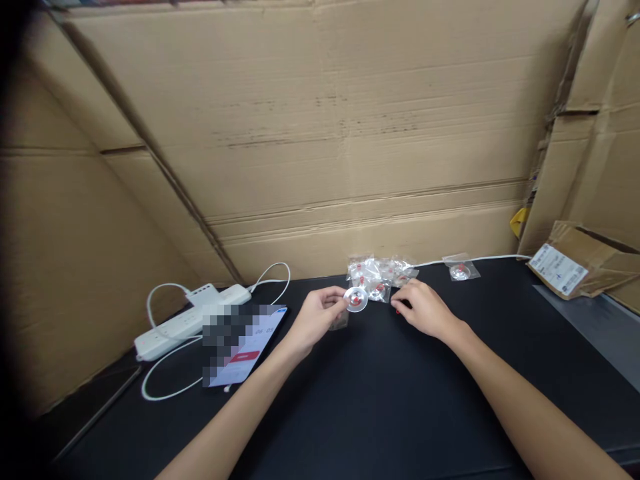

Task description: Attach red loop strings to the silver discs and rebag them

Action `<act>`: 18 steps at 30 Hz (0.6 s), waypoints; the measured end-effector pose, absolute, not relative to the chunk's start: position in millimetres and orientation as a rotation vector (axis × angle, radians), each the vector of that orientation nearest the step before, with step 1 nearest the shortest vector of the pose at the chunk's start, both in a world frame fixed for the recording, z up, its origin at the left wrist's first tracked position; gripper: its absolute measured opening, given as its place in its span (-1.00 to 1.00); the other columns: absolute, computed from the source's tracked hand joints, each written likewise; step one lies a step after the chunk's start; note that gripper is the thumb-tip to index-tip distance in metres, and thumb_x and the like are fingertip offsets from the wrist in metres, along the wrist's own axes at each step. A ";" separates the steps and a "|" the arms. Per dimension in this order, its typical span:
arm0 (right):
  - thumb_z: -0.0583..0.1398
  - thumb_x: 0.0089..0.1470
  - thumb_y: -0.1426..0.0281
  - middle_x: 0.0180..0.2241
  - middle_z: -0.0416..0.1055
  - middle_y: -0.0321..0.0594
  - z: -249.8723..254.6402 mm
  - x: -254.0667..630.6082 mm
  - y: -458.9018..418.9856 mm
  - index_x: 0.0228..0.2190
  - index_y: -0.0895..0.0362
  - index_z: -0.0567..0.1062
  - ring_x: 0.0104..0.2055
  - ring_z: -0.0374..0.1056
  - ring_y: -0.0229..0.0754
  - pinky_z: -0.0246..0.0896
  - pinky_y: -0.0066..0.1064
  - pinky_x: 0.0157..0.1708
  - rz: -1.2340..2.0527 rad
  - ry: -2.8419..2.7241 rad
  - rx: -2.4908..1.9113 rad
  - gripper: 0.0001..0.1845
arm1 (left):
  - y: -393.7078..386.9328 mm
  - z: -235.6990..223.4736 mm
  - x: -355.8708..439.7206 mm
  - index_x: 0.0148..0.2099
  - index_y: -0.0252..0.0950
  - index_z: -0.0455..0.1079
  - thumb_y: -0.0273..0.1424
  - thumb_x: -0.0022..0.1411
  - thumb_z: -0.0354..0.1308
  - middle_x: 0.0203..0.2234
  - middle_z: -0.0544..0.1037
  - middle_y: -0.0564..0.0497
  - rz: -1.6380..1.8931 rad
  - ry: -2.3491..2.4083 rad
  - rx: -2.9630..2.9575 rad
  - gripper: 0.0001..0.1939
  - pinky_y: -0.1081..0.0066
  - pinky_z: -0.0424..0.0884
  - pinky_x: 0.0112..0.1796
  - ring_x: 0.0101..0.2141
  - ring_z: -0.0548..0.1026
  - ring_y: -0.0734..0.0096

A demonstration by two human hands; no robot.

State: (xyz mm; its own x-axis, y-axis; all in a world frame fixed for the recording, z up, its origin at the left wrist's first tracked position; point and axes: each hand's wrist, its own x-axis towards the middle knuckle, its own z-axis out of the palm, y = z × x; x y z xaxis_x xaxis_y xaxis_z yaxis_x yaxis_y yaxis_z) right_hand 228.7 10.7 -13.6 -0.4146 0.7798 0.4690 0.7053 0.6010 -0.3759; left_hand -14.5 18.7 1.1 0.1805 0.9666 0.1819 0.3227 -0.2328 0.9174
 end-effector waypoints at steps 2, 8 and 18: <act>0.14 0.18 0.38 -0.34 0.56 -0.19 -10.3 227.6 9.0 -0.31 0.08 0.62 -0.21 0.40 -0.10 0.25 -0.31 -0.15 0.208 -2.314 -1.129 -0.78 | 16.3 1.9 -13.4 -0.33 -0.35 0.48 -0.32 0.11 0.17 -0.56 0.48 0.02 1.037 1.256 1.790 -0.82 0.49 0.26 -0.50 -0.54 0.39 0.46; 0.13 0.15 0.47 -0.32 0.53 -0.19 -5.9 232.2 11.2 -0.30 0.07 0.61 -0.22 0.38 -0.11 0.21 -0.30 -0.16 0.275 -2.355 -1.156 -0.77 | 0.2 0.8 -5.0 -0.09 -0.27 0.48 -0.39 0.27 0.04 -0.42 0.53 -0.02 0.816 1.180 2.257 -0.76 0.37 0.34 -0.32 -0.35 0.45 0.30; 0.11 0.08 0.56 -0.44 0.43 -0.22 -15.9 232.3 11.2 -0.48 0.15 0.41 -0.42 0.33 -0.25 0.14 -0.47 -0.40 0.392 -2.298 -1.212 -0.85 | -8.9 -6.3 3.4 -0.03 -0.24 0.42 -0.46 0.30 0.03 -0.23 0.43 -0.06 0.763 1.094 2.747 -0.77 0.24 0.34 -0.10 -0.14 0.32 0.21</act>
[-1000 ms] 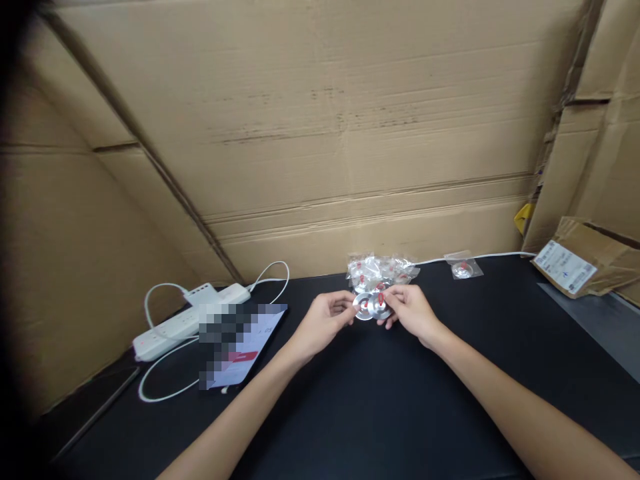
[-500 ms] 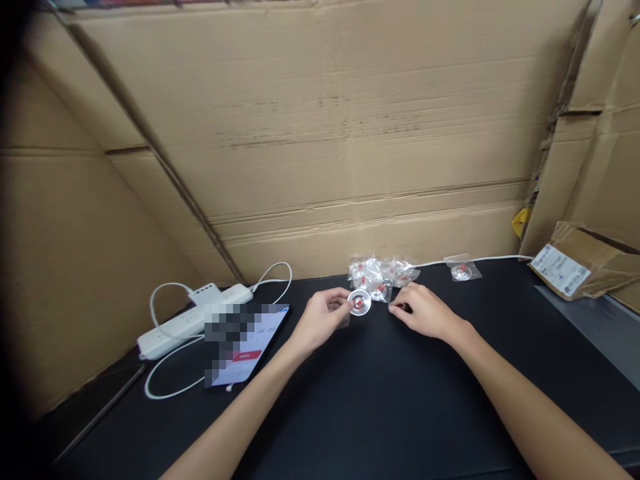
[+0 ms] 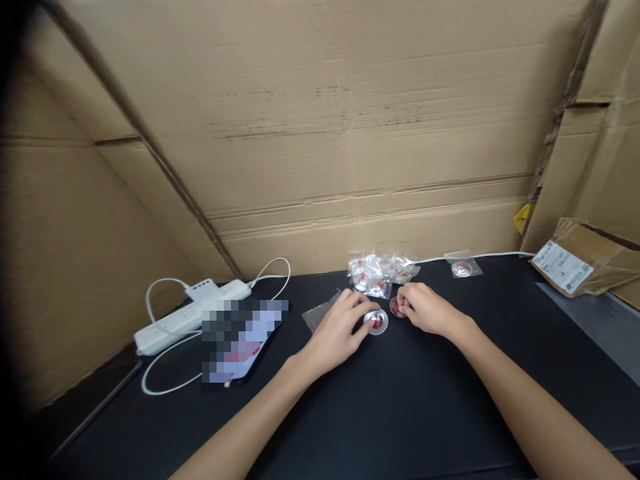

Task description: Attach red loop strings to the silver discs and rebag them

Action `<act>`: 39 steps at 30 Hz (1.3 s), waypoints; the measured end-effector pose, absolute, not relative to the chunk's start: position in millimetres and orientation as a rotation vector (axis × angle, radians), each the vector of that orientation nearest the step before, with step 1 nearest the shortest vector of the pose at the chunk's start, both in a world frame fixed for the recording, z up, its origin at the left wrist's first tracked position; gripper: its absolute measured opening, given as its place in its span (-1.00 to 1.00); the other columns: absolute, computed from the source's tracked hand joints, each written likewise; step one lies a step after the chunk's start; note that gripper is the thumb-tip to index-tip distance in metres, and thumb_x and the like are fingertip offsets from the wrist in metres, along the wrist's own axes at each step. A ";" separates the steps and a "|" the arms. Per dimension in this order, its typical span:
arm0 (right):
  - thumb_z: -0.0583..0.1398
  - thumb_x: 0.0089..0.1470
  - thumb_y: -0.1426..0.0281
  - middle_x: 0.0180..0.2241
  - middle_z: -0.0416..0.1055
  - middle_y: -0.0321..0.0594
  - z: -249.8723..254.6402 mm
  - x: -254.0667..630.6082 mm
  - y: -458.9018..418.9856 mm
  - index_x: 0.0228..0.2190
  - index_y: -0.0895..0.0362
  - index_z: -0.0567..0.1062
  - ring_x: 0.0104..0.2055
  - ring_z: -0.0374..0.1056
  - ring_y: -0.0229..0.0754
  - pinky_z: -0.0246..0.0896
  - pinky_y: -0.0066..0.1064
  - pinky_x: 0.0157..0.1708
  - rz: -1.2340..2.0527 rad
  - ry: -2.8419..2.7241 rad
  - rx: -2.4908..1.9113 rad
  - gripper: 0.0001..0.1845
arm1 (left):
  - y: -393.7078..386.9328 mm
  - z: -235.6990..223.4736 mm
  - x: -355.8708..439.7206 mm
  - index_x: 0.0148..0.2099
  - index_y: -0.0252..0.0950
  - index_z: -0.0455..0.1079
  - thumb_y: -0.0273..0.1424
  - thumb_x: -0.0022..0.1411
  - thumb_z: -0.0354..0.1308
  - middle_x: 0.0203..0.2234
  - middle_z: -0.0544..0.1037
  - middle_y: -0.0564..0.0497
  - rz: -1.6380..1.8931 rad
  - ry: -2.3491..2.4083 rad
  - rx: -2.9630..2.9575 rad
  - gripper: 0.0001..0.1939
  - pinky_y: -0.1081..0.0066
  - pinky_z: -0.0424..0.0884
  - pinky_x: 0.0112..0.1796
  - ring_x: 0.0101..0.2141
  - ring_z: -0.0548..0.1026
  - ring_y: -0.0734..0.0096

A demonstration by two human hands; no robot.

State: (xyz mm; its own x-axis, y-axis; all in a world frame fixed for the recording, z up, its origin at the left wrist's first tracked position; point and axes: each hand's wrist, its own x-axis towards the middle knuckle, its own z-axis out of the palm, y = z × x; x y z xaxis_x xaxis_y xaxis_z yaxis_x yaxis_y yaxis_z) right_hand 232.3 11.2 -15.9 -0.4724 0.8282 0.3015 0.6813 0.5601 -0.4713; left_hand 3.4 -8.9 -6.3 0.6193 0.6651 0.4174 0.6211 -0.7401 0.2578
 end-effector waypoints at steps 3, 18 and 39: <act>0.10 0.08 0.55 -0.46 0.43 -0.23 -18.3 228.5 9.6 -0.47 0.14 0.34 -0.46 0.33 -0.27 0.09 -0.49 -0.46 0.387 -2.284 -1.242 -0.88 | -13.4 0.2 5.3 -0.09 -0.24 0.45 -0.41 0.30 0.06 -0.23 0.41 -0.08 0.748 1.085 2.803 -0.81 0.22 0.33 -0.11 -0.14 0.30 0.19; 0.10 -0.03 0.55 -0.58 0.42 -0.28 -10.0 217.9 3.7 -0.55 0.14 0.46 -0.53 0.28 -0.29 0.04 -0.48 -0.48 0.339 -2.265 -1.334 -0.83 | -17.6 -1.8 8.7 -0.26 -0.28 0.34 -0.46 0.36 -0.10 -0.35 0.43 -0.04 0.534 1.063 2.815 -0.80 0.27 0.30 -0.18 -0.27 0.37 0.26; 0.09 0.05 0.52 -0.54 0.48 -0.17 -10.9 213.4 0.7 -0.63 0.14 0.42 -0.51 0.37 -0.22 0.03 -0.46 -0.46 0.318 -2.316 -1.461 -0.73 | -10.5 -8.4 7.1 -0.44 -0.28 0.36 -0.29 0.41 -0.15 -0.53 0.48 -0.05 0.488 1.267 2.868 -0.58 0.39 0.26 -0.36 -0.42 0.46 0.28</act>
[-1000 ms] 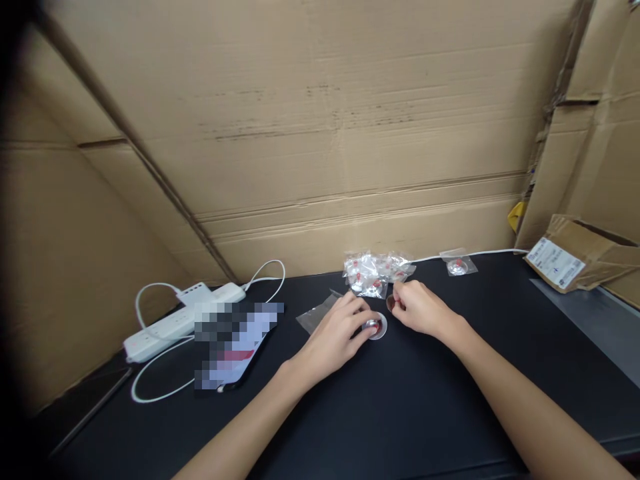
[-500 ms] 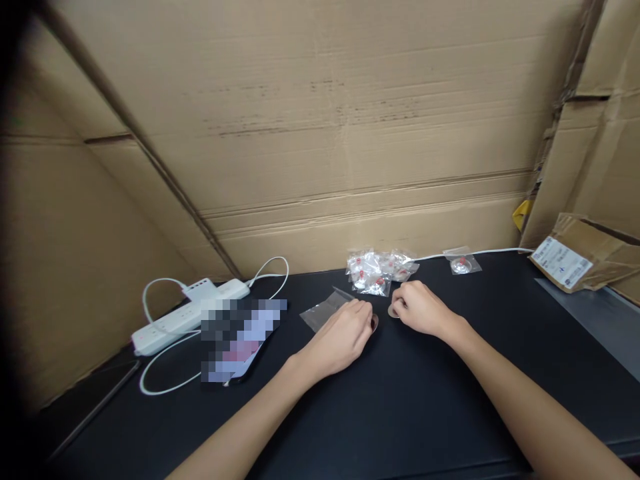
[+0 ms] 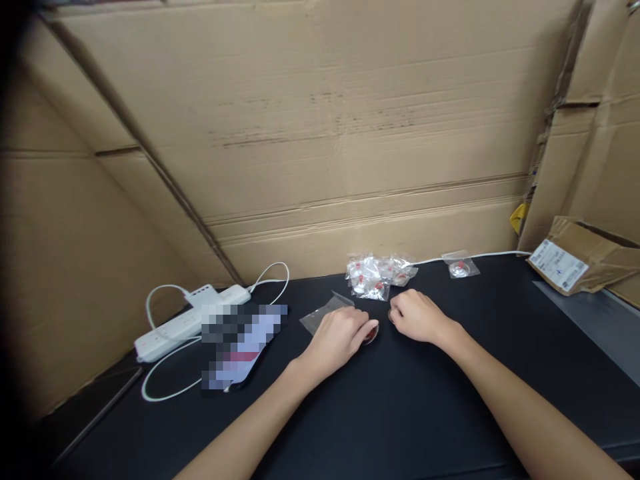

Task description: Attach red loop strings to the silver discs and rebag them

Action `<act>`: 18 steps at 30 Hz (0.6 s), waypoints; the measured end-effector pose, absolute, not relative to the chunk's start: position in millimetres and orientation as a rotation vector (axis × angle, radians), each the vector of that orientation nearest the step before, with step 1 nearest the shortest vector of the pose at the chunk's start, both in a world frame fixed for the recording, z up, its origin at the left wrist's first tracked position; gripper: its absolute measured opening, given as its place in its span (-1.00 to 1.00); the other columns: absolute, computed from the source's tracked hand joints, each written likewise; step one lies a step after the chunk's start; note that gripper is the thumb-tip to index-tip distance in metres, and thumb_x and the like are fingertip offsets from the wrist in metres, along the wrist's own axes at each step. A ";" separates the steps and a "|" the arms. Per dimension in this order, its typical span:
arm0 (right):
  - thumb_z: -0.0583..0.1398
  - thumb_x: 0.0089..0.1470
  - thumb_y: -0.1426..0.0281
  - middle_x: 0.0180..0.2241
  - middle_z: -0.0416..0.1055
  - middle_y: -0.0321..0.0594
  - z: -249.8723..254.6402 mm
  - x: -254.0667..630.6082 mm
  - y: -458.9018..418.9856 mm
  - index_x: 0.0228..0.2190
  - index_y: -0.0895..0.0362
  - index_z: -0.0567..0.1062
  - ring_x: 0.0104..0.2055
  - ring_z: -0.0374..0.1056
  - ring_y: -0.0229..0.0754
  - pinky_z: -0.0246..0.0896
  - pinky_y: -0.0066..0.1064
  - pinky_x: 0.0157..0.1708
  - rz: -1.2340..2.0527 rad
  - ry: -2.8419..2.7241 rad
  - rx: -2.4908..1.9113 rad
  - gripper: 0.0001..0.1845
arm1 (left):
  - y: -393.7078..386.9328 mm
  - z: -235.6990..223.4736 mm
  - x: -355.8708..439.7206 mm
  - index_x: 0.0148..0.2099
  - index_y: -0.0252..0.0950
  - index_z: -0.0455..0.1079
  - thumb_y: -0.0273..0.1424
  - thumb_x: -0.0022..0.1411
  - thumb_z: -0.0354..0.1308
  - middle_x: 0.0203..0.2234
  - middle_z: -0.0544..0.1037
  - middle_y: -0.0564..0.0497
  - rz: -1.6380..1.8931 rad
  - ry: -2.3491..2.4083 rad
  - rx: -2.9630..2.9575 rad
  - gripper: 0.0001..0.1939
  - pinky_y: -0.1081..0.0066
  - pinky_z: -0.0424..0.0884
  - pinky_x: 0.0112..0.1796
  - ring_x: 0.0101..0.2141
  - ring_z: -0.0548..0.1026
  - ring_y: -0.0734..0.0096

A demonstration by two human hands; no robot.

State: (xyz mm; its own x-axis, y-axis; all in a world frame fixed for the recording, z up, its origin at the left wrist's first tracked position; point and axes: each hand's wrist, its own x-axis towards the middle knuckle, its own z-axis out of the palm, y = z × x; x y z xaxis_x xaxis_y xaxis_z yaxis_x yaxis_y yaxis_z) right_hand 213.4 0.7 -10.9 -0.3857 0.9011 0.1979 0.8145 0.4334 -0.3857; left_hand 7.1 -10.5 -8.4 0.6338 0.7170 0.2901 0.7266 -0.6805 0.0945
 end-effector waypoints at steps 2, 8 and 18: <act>0.09 0.07 0.50 -0.55 0.47 -0.16 -12.5 212.7 1.5 -0.62 0.14 0.41 -0.53 0.35 -0.23 0.00 -0.46 -0.49 0.307 -2.301 -1.483 -0.73 | -10.0 -7.7 6.0 -0.41 -0.28 0.34 -0.32 0.40 -0.11 -0.50 0.48 -0.02 -0.557 -1.266 -2.859 -0.65 0.40 0.26 -0.36 -0.43 0.45 0.32; 0.06 0.09 0.52 -0.51 0.50 -0.17 -16.2 213.1 4.0 -0.59 0.13 0.43 -0.47 0.40 -0.23 0.05 -0.48 -0.44 0.360 -2.274 -1.467 -0.72 | -10.3 -4.5 5.0 -0.41 -0.27 0.34 -0.43 0.37 -0.12 -0.50 0.46 0.00 -0.661 -1.302 -3.040 -0.68 0.43 0.28 -0.35 -0.43 0.45 0.36; 0.03 0.07 0.54 -0.54 0.48 -0.21 -13.5 214.5 3.5 -0.61 0.14 0.40 -0.50 0.37 -0.26 0.08 -0.48 -0.44 0.479 -2.234 -1.420 -0.71 | -15.8 3.3 4.9 -0.27 -0.29 0.47 -0.50 0.34 -0.12 -0.39 0.50 -0.06 -0.728 -1.239 -3.128 -0.68 0.36 0.34 -0.25 -0.35 0.48 0.30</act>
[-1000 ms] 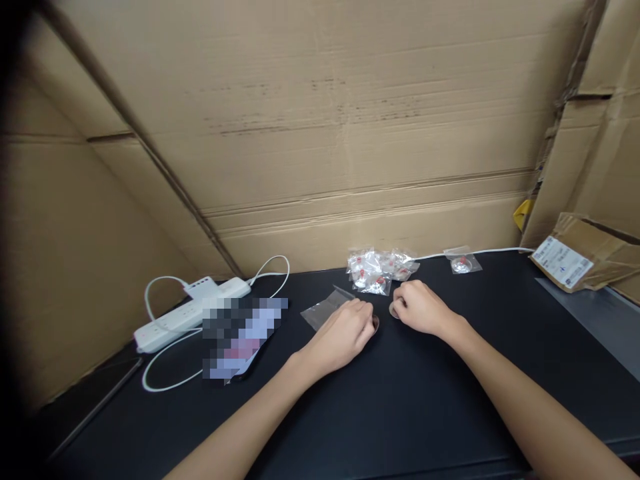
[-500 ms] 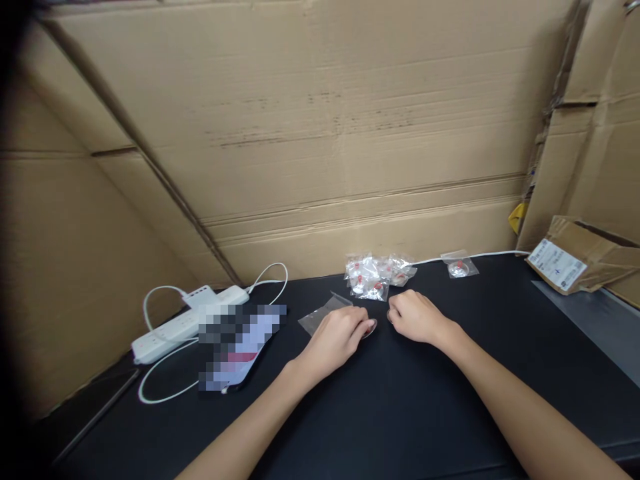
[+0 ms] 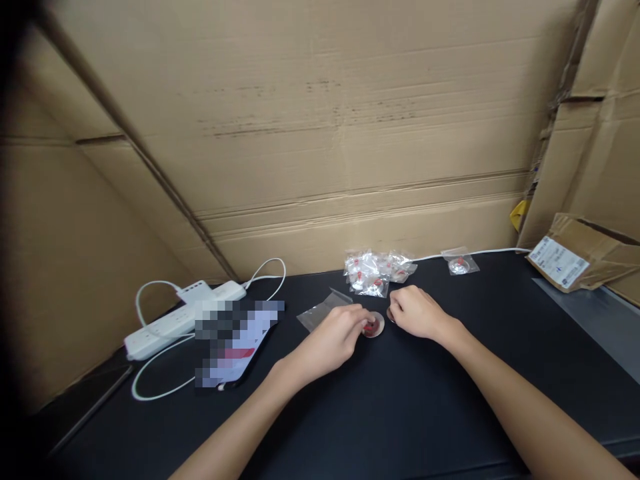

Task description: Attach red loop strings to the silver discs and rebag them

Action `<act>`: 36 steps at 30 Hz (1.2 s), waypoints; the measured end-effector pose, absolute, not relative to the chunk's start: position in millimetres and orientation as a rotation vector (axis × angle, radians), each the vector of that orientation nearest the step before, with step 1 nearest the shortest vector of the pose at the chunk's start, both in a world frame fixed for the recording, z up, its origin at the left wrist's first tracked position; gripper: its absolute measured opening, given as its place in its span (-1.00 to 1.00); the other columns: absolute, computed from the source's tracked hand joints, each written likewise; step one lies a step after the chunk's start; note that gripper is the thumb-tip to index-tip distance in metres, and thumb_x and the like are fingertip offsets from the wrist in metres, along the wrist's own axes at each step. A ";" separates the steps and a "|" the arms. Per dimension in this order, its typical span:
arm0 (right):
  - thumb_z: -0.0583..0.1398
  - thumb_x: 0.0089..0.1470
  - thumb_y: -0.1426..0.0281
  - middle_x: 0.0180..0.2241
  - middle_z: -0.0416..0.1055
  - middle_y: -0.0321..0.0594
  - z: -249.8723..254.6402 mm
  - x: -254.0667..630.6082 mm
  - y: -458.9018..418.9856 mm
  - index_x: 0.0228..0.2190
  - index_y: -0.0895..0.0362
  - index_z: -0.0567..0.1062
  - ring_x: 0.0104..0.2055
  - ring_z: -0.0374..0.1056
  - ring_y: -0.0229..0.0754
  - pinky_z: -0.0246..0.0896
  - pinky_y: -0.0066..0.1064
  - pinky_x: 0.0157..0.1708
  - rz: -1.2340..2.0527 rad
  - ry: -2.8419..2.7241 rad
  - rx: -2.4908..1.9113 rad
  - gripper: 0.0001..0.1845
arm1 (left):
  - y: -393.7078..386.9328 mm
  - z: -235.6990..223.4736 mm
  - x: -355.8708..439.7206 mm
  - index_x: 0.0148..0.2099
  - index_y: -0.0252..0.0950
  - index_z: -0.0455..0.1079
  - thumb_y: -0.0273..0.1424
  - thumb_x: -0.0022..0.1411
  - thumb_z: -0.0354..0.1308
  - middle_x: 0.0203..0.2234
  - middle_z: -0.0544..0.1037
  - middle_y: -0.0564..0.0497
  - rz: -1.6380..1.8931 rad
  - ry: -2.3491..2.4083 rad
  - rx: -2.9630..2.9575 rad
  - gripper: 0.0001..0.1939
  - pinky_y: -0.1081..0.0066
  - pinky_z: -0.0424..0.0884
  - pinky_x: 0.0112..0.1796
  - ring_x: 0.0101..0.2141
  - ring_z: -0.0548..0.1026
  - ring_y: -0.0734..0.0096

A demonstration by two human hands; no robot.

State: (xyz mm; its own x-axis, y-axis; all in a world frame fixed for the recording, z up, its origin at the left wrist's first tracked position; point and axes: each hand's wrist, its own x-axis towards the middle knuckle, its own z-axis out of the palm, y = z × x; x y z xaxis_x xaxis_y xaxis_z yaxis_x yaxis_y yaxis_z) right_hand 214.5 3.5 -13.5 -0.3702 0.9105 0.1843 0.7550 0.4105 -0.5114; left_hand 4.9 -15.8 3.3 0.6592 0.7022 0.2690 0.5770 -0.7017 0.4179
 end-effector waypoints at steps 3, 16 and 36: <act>0.01 0.06 0.54 -0.56 0.45 -0.26 -11.4 215.7 3.9 -0.60 0.14 0.37 -0.51 0.35 -0.27 0.07 -0.49 -0.48 0.542 -2.163 -1.369 -0.73 | -14.2 7.0 4.7 -0.24 -0.29 0.47 -0.52 0.33 -0.11 -0.36 0.52 -0.06 0.726 1.053 2.510 -0.70 0.37 0.34 -0.23 -0.30 0.48 0.31; 0.27 -0.03 0.37 -0.49 0.48 -0.22 14.5 228.5 -2.7 -0.41 0.20 0.43 -0.57 0.29 -0.33 0.17 -0.51 -0.56 1.519 -2.081 -1.028 -0.85 | -22.1 24.0 5.2 -0.29 -0.24 0.52 -0.46 0.19 0.13 -0.42 0.54 0.07 0.691 0.957 2.325 -0.87 0.45 0.29 -0.31 -0.38 0.43 0.43; 0.28 -0.02 0.33 -0.59 0.42 -0.32 15.6 223.4 -7.4 -0.40 0.19 0.54 -0.57 0.23 -0.35 0.07 -0.54 -0.54 1.193 -2.310 -1.135 -0.84 | -13.2 7.8 3.1 -0.18 -0.30 0.48 -0.39 0.28 0.05 -0.29 0.49 -0.07 0.784 1.253 2.571 -0.81 0.25 0.31 -0.14 -0.18 0.36 0.21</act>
